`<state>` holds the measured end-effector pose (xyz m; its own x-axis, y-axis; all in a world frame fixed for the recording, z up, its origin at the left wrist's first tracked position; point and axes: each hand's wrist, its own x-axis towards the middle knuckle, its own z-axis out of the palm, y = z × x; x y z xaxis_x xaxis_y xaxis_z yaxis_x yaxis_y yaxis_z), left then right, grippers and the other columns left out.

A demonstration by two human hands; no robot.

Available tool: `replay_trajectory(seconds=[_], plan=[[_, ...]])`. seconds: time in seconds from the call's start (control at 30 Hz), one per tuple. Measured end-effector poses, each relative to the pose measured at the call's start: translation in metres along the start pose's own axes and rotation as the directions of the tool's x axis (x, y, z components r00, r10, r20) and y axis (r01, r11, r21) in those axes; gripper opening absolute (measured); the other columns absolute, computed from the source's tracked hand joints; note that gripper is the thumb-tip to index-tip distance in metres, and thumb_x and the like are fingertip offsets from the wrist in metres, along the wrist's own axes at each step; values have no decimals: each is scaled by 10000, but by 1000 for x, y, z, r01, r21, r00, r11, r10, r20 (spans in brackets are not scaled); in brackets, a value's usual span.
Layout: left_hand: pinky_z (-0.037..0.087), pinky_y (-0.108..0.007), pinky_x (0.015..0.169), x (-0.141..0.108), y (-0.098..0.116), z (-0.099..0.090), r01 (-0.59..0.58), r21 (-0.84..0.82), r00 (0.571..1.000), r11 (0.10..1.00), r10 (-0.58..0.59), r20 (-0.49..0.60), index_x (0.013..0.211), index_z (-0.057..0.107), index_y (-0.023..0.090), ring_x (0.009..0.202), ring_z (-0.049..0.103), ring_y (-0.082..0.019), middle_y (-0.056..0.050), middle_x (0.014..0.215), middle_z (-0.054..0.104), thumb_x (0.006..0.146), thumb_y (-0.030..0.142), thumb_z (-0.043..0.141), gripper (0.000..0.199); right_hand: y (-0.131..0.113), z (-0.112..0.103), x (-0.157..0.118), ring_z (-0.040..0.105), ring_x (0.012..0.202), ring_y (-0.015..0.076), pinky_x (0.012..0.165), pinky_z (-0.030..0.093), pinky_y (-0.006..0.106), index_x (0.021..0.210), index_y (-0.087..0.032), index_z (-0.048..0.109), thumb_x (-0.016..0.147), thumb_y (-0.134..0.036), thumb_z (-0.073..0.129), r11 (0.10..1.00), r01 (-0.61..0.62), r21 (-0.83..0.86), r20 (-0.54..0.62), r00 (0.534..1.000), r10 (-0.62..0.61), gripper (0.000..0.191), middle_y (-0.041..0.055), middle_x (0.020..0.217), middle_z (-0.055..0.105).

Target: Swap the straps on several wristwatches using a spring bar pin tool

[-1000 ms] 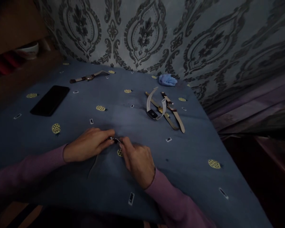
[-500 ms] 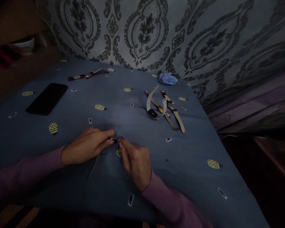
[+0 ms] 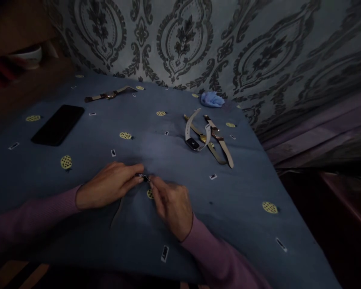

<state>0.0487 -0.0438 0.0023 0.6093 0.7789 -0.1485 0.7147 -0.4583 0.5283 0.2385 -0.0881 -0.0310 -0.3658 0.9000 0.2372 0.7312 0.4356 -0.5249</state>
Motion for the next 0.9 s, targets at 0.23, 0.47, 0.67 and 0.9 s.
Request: replay_trajectory(seconds=[0.23,0.47,0.67,0.9], plan=[[297,-251,543,-1,-1,2,-5,-1,1000,1000,5,-26,793,528,188,528,515,-125,53,574,510,957,192,469,175,0,0,1,636,491,130,523,426,210,1016,-139,699,983,-237,396,1000,-13,-5,4,1000,14,320,36,645,709],[346,-259,571,0,1,1,-2,11,1000,1000,2,-25,808,574,190,553,555,-135,41,596,567,953,185,464,182,3,-2,4,665,532,151,541,441,215,1100,-175,702,995,-264,377,995,3,-98,55,998,3,352,42,663,727],[337,-243,548,-1,-3,6,-47,27,995,999,49,-91,787,567,195,538,558,-124,45,562,551,946,194,464,190,4,-4,5,652,508,143,523,394,215,1149,-182,690,992,-241,387,987,22,-162,112,994,-3,346,32,614,717],[312,-254,546,-4,-1,10,-43,66,994,997,49,-102,815,565,192,531,544,-126,42,581,567,963,203,454,185,-5,-10,8,591,463,155,480,202,289,1098,-176,675,880,-136,490,845,178,-505,250,967,-54,288,19,541,680]])
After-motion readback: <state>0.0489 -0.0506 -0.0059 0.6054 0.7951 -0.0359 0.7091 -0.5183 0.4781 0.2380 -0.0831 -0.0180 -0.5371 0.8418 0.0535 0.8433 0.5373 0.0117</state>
